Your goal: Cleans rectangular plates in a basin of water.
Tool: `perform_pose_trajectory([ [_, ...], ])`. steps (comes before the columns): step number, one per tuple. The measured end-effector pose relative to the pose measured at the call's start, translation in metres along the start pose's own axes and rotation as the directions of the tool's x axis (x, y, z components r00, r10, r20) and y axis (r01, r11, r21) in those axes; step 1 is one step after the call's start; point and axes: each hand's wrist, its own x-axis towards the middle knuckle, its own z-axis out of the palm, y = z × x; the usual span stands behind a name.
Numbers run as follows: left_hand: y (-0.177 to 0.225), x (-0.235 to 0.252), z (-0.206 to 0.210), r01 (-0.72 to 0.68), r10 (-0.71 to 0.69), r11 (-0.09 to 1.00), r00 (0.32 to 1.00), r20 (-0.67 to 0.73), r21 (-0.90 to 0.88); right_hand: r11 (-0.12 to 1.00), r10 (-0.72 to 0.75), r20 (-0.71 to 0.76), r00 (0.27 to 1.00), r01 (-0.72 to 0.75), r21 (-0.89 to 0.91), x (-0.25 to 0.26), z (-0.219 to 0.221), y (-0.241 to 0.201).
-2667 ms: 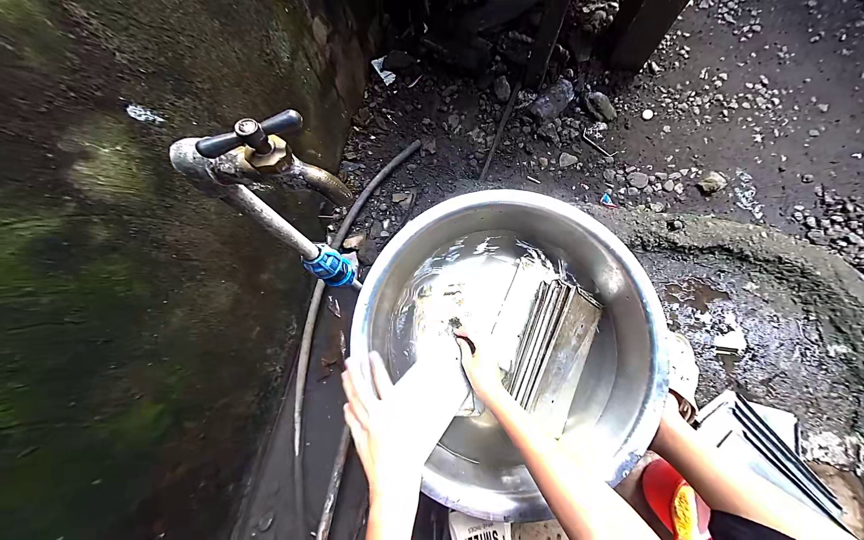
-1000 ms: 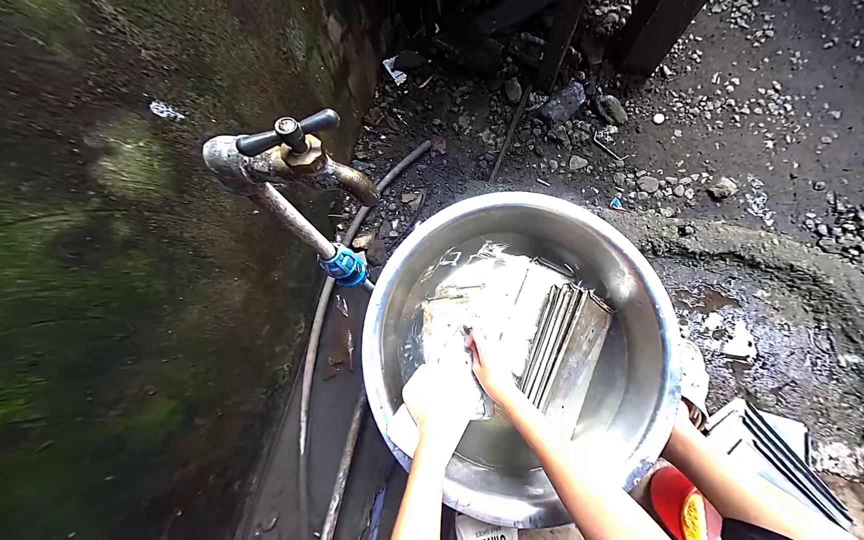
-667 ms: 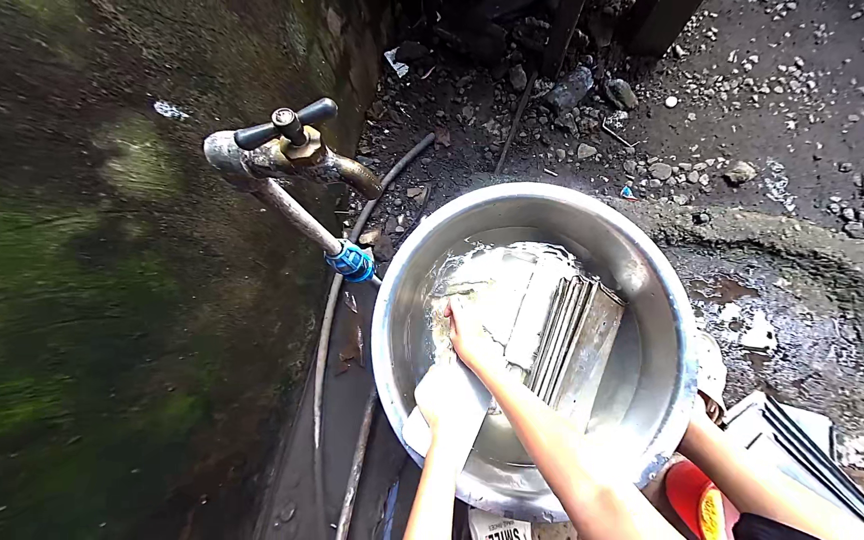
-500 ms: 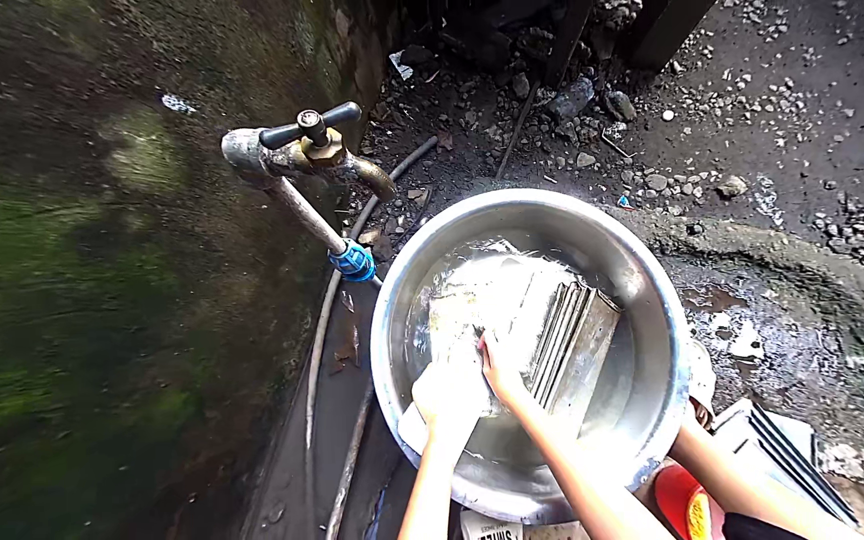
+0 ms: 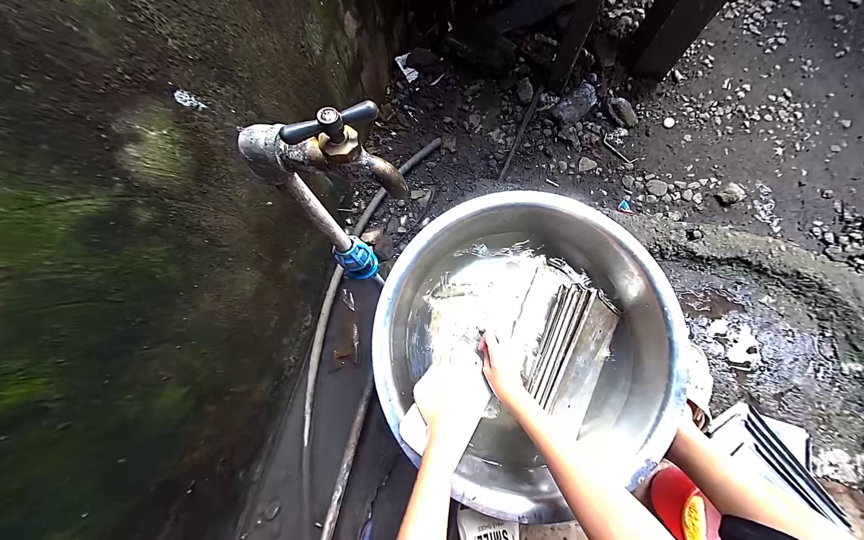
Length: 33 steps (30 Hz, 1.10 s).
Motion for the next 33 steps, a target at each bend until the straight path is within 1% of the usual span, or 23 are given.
perform_pose_trajectory([
  [3,0.0,-0.001,0.001,-0.004,0.004,1.0,1.0,0.031,0.004,0.998,0.046,0.007,0.999,-0.046,-0.03,0.016,0.006,-0.015],
  [6,-0.002,0.001,0.0,0.013,-0.013,1.0,1.0,0.019,0.009,0.998,-0.021,0.05,0.999,0.024,-0.051,0.042,0.017,-0.031],
  [8,-0.001,0.001,0.003,0.039,-0.039,0.999,0.999,0.012,0.025,0.997,-0.06,0.092,0.994,0.064,-0.048,0.05,0.021,-0.028],
  [10,0.001,0.002,0.005,0.05,-0.05,0.998,0.999,-0.004,0.025,0.997,-0.076,0.083,0.994,0.076,0.011,0.046,0.02,-0.019],
  [12,0.001,0.001,0.002,0.045,-0.045,0.999,0.999,-0.018,-0.002,0.993,-0.114,0.043,0.993,0.112,0.048,0.025,0.013,0.0],
  [15,0.003,0.001,-0.002,0.045,-0.045,0.999,0.999,0.014,-0.011,0.992,-0.124,0.066,0.99,0.122,0.034,0.005,-0.006,0.014],
  [17,0.004,-0.002,-0.004,0.04,-0.04,0.999,0.998,0.058,0.006,0.996,-0.082,0.072,0.994,0.08,0.029,0.013,-0.004,0.003],
  [19,0.003,-0.001,-0.004,0.039,-0.04,0.999,0.997,0.065,0.017,0.998,-0.054,0.094,0.994,0.053,0.018,0.032,0.006,-0.016],
  [21,0.001,0.004,-0.002,0.052,-0.053,0.998,0.997,0.057,0.023,0.998,-0.045,0.169,0.985,0.052,-0.039,0.054,0.013,-0.033],
  [23,-0.002,0.006,0.003,0.073,-0.074,0.997,0.996,0.044,0.016,0.996,-0.046,0.239,0.97,0.064,-0.069,0.062,0.017,-0.035],
  [24,-0.001,0.007,0.003,0.081,-0.082,0.997,0.996,0.04,0.015,0.996,-0.05,0.232,0.971,0.066,-0.063,0.059,0.016,-0.031],
  [27,0.005,0.005,0.0,0.062,-0.062,0.998,0.998,0.014,0.02,0.998,-0.055,0.108,0.993,0.057,-0.017,0.028,0.005,-0.006],
  [29,0.005,0.002,-0.003,0.04,-0.04,0.999,0.999,0.026,0.018,0.999,-0.024,0.087,0.996,0.028,-0.047,0.008,-0.005,0.004],
  [31,0.006,-0.001,-0.003,0.036,-0.036,0.999,0.998,0.042,0.012,0.993,0.02,0.061,0.998,-0.013,-0.118,0.01,-0.004,0.0],
  [33,0.006,0.0,-0.006,0.058,-0.059,0.998,0.998,0.036,0.011,0.989,0.055,0.063,0.997,-0.046,-0.138,0.023,0.002,-0.012],
])
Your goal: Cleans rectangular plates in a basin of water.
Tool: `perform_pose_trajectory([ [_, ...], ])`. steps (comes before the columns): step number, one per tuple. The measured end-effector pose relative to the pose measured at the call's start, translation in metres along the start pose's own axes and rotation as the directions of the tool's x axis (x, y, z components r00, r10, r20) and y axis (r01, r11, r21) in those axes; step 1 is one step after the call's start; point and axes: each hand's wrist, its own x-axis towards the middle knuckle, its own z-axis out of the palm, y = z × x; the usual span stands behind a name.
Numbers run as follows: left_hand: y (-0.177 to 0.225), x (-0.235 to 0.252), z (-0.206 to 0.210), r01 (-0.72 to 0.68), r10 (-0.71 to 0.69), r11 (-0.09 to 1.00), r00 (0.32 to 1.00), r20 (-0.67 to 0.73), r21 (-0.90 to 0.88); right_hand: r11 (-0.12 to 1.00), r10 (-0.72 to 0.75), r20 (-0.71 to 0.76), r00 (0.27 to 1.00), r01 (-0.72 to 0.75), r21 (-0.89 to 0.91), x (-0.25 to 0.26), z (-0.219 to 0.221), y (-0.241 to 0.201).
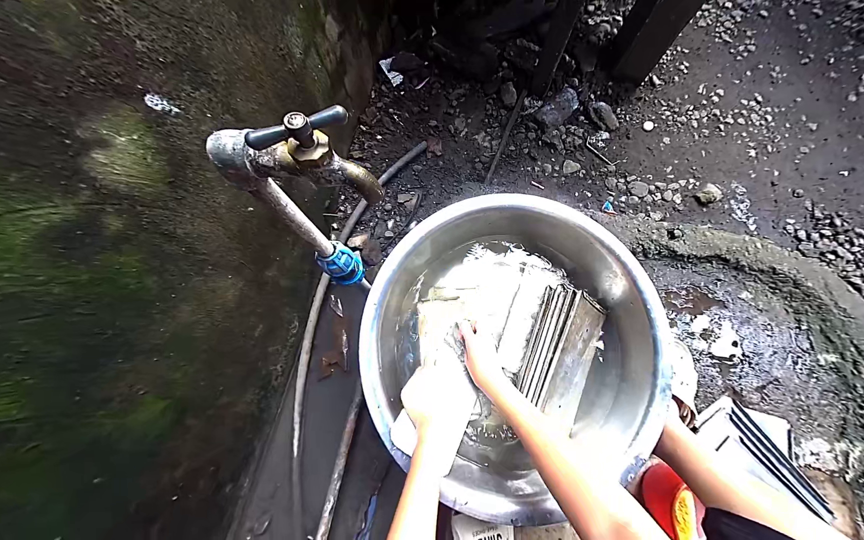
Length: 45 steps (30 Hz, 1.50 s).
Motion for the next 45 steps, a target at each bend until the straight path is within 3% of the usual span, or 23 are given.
perform_pose_trajectory([
  [8,-0.002,0.006,0.005,0.042,-0.042,0.999,0.999,0.027,-0.023,0.998,-0.052,0.144,0.988,0.046,0.048,0.043,0.008,-0.036],
  [10,-0.003,0.008,0.011,0.049,-0.049,0.998,0.999,-0.007,-0.028,0.983,-0.064,0.142,0.988,0.038,0.18,0.03,0.012,-0.041],
  [14,-0.002,0.011,0.019,0.021,-0.021,1.0,1.0,-0.021,-0.018,0.909,-0.207,0.046,0.977,0.175,0.377,-0.022,0.013,-0.022],
  [16,-0.001,0.008,0.015,0.023,-0.023,1.0,1.0,0.012,-0.006,0.94,-0.27,0.115,0.956,0.236,0.245,-0.019,0.001,-0.002],
  [19,0.001,0.003,0.014,0.03,-0.03,0.999,0.999,0.01,-0.042,0.984,-0.173,0.222,0.959,0.16,0.076,0.014,-0.012,0.005],
  [22,0.001,0.003,0.013,0.052,-0.052,0.998,0.999,0.011,-0.023,0.97,-0.15,0.076,0.986,0.131,0.206,0.019,0.006,-0.018],
  [26,-0.01,0.01,0.014,0.056,-0.059,0.998,0.995,-0.085,-0.037,0.869,-0.273,-0.052,0.961,0.269,0.414,-0.014,0.025,-0.029],
  [31,-0.021,0.018,0.007,-0.144,0.131,0.986,0.98,-0.152,-0.08,0.92,-0.19,-0.196,0.962,0.244,0.306,-0.054,0.017,0.01],
  [34,-0.026,0.018,0.011,-0.19,0.175,0.976,0.974,-0.144,-0.102,0.957,-0.155,-0.149,0.977,0.186,0.222,-0.019,0.009,0.011],
  [40,-0.025,0.017,0.001,-0.144,0.135,0.982,0.987,-0.088,-0.119,0.967,-0.255,0.172,0.952,0.248,0.06,0.048,0.008,-0.034],
  [42,-0.025,0.017,0.0,-0.114,0.105,0.987,0.991,-0.079,-0.114,0.97,-0.239,0.145,0.96,0.228,0.09,0.052,0.016,-0.035],
  [45,-0.022,0.019,0.005,-0.102,0.091,0.992,0.986,-0.139,-0.078,0.959,-0.172,-0.053,0.984,0.179,0.221,0.023,0.022,-0.015],
])
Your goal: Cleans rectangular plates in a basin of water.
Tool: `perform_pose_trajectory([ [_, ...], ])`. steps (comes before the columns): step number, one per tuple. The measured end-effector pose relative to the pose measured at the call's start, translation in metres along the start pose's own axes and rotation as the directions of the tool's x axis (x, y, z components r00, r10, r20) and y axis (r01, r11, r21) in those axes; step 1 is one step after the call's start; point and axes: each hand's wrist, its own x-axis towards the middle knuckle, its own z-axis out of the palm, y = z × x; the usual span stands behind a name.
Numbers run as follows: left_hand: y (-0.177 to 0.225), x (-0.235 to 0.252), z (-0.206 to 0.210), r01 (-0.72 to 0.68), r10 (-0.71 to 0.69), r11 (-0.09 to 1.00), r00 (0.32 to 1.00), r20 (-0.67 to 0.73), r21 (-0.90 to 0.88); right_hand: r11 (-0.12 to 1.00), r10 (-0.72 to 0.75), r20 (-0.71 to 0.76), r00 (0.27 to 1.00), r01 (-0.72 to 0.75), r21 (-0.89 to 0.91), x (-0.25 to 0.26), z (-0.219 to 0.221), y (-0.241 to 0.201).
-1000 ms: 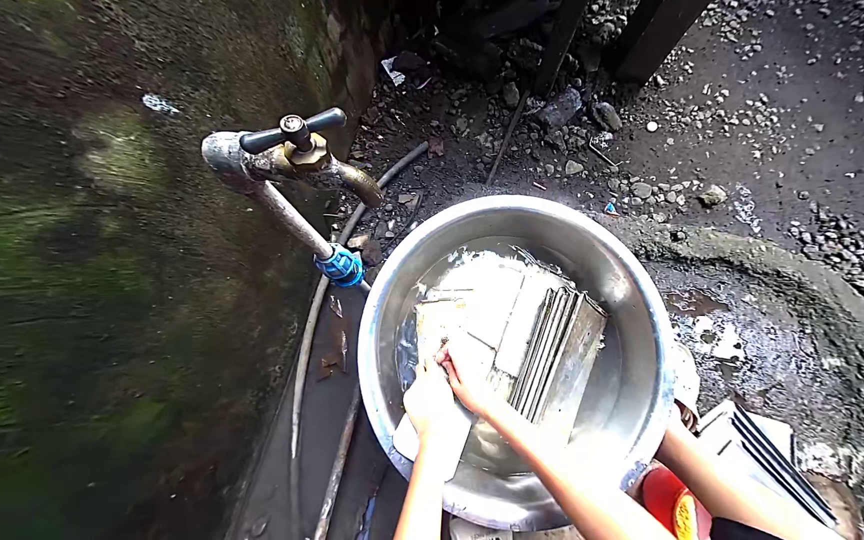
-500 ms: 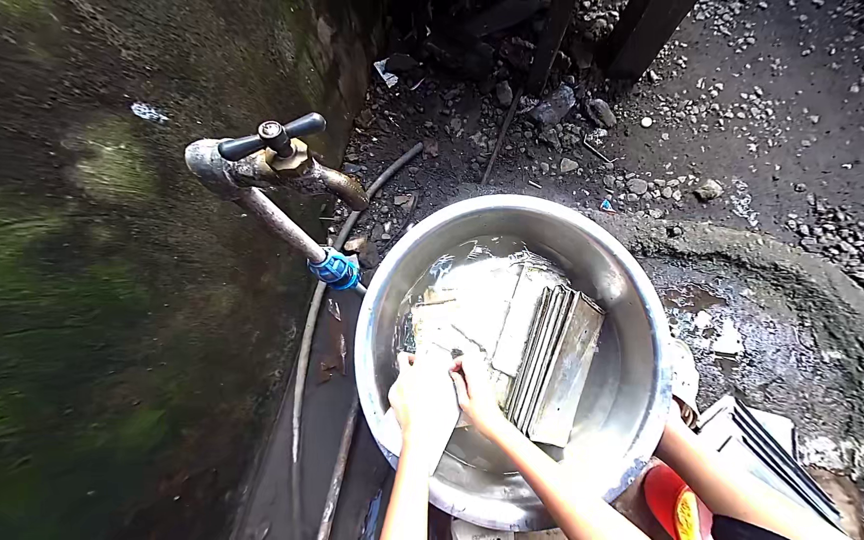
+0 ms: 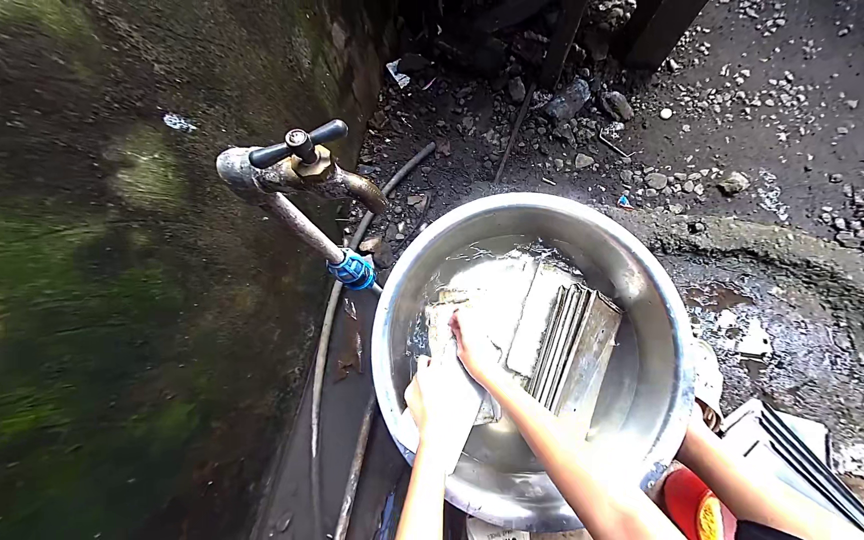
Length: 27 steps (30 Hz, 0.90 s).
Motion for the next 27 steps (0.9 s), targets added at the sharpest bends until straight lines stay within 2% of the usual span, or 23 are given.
perform_pose_trajectory([
  [3,0.003,0.0,0.005,-0.008,0.006,0.999,0.999,0.04,0.046,0.998,0.062,0.02,0.998,-0.062,-0.014,-0.048,-0.025,0.015],
  [5,0.001,-0.002,0.008,-0.041,0.039,0.998,0.997,0.06,0.037,0.996,0.061,0.08,0.995,-0.055,-0.067,-0.051,-0.034,0.015],
  [9,-0.004,-0.004,0.006,-0.051,0.047,0.998,0.995,0.083,0.038,0.994,0.035,0.117,0.993,-0.023,-0.103,-0.001,-0.015,-0.005],
  [13,-0.002,-0.007,0.01,-0.073,0.07,0.997,0.993,0.09,0.03,0.995,0.047,0.236,0.971,-0.024,-0.101,0.039,0.0,-0.022],
  [15,-0.001,-0.01,0.012,-0.06,0.059,0.998,0.995,0.081,0.016,0.997,0.06,0.205,0.977,-0.05,-0.054,0.041,0.007,-0.019],
  [18,0.0,-0.009,0.021,-0.055,0.054,0.998,0.998,0.011,0.023,0.994,-0.008,0.009,1.0,0.007,0.113,0.007,0.01,-0.014],
  [20,0.004,-0.008,0.02,-0.043,0.042,0.999,0.999,0.023,0.033,0.984,-0.043,0.006,0.999,0.041,0.172,-0.029,0.003,-0.015],
  [22,0.004,-0.008,0.016,-0.029,0.024,0.998,0.996,0.086,0.055,0.986,-0.097,0.02,0.995,0.093,0.138,-0.049,-0.004,-0.01],
  [25,0.005,-0.011,0.011,-0.027,0.019,0.997,0.994,0.109,0.07,0.998,-0.05,0.027,0.998,0.049,0.024,-0.022,-0.018,0.007],
  [27,0.006,-0.012,0.006,-0.003,-0.002,0.998,0.996,0.089,0.056,0.999,-0.026,0.025,0.999,0.025,0.041,-0.008,-0.01,0.002],
])
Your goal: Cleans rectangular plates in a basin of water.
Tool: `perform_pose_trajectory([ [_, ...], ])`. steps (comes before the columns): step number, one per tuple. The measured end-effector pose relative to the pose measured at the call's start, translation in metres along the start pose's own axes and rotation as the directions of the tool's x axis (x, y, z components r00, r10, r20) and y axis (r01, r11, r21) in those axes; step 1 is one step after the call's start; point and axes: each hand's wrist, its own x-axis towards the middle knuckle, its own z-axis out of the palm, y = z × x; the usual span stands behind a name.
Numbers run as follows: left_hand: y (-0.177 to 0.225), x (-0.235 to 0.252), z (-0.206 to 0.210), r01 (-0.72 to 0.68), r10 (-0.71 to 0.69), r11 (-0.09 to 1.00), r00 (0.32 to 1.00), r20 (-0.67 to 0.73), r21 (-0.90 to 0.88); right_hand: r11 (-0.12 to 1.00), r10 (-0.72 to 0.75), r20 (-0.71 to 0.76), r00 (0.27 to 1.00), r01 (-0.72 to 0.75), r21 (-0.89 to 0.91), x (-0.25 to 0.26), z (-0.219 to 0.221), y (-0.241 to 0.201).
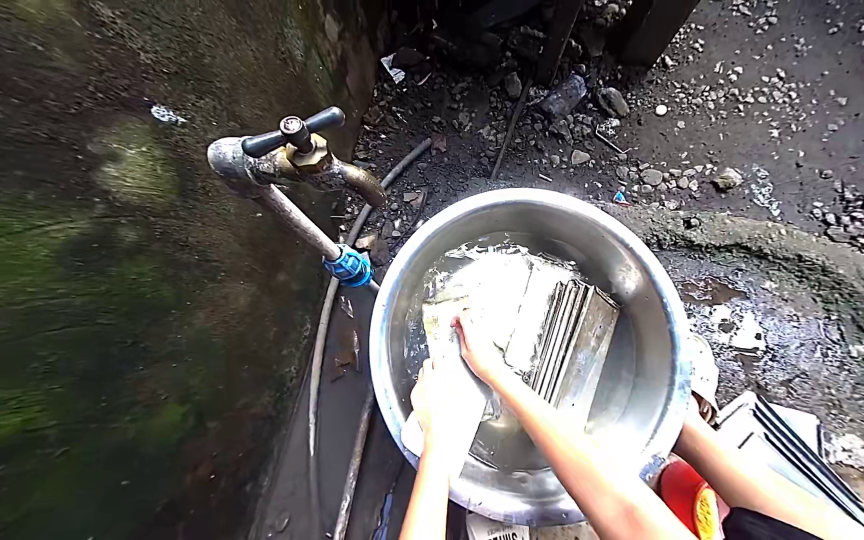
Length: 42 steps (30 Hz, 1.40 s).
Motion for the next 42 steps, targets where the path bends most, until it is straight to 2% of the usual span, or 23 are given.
perform_pose_trajectory([
  [4,-0.004,0.005,0.004,0.016,-0.017,1.0,0.999,-0.047,-0.017,0.979,-0.059,-0.05,0.997,0.068,0.194,-0.03,0.02,-0.024],
  [6,-0.004,0.005,0.001,0.032,-0.033,0.999,0.999,-0.034,-0.021,0.987,-0.069,-0.016,0.997,0.071,0.143,-0.041,0.01,-0.017],
  [8,-0.005,0.004,-0.009,0.033,-0.034,0.999,0.999,-0.035,-0.03,1.0,-0.015,0.013,1.0,0.014,0.021,-0.032,-0.005,-0.001],
  [11,-0.015,0.02,-0.024,-0.058,0.051,0.995,0.995,-0.081,-0.086,0.997,0.074,-0.019,0.997,-0.074,0.029,-0.015,-0.007,0.001],
  [13,-0.02,0.031,-0.032,-0.127,0.113,0.988,0.982,-0.155,-0.085,0.989,0.094,-0.141,0.986,-0.075,0.129,-0.023,0.01,-0.01],
  [15,-0.02,0.031,-0.024,-0.195,0.182,0.98,0.959,-0.216,-0.042,0.979,0.124,-0.22,0.968,-0.083,0.187,-0.035,0.024,-0.019],
  [17,-0.015,0.028,-0.001,-0.261,0.255,0.965,0.932,-0.258,0.012,0.974,0.116,-0.229,0.966,-0.065,0.215,-0.033,0.027,-0.021],
  [21,-0.005,0.029,0.019,-0.184,0.215,0.971,0.95,-0.227,0.153,0.993,0.004,-0.106,0.994,0.009,0.114,-0.017,0.016,-0.004],
  [23,-0.006,0.029,0.016,-0.166,0.194,0.974,0.963,-0.185,0.155,0.997,0.058,-0.094,0.994,-0.052,0.064,-0.034,0.016,0.004],
  [26,-0.005,0.033,0.011,-0.175,0.195,0.975,0.97,-0.145,0.14,0.975,0.222,-0.071,0.973,-0.222,0.005,-0.069,0.007,0.004],
  [27,-0.004,0.034,0.01,-0.183,0.204,0.972,0.969,-0.141,0.149,0.974,0.227,-0.077,0.971,-0.228,-0.006,-0.07,0.004,0.003],
  [30,-0.007,0.031,0.007,-0.181,0.199,0.97,0.975,-0.1,0.163,0.982,0.19,-0.109,0.976,-0.189,0.019,-0.053,0.009,-0.001],
  [35,-0.01,0.034,0.008,-0.172,0.201,0.966,0.969,-0.143,0.194,0.996,0.09,-0.031,0.995,-0.09,0.0,-0.03,0.01,0.0],
  [37,-0.007,0.034,0.006,-0.153,0.179,0.969,0.976,-0.122,0.193,0.997,0.068,-0.059,0.996,-0.066,0.039,-0.029,0.011,0.002],
  [40,-0.009,0.035,0.009,-0.148,0.175,0.974,0.973,-0.153,0.172,0.987,0.14,-0.151,0.979,-0.127,0.097,-0.046,0.016,0.009],
  [42,-0.008,0.038,0.01,-0.135,0.165,0.974,0.974,-0.157,0.182,0.97,0.24,-0.117,0.964,-0.232,0.077,-0.06,0.008,0.007],
])
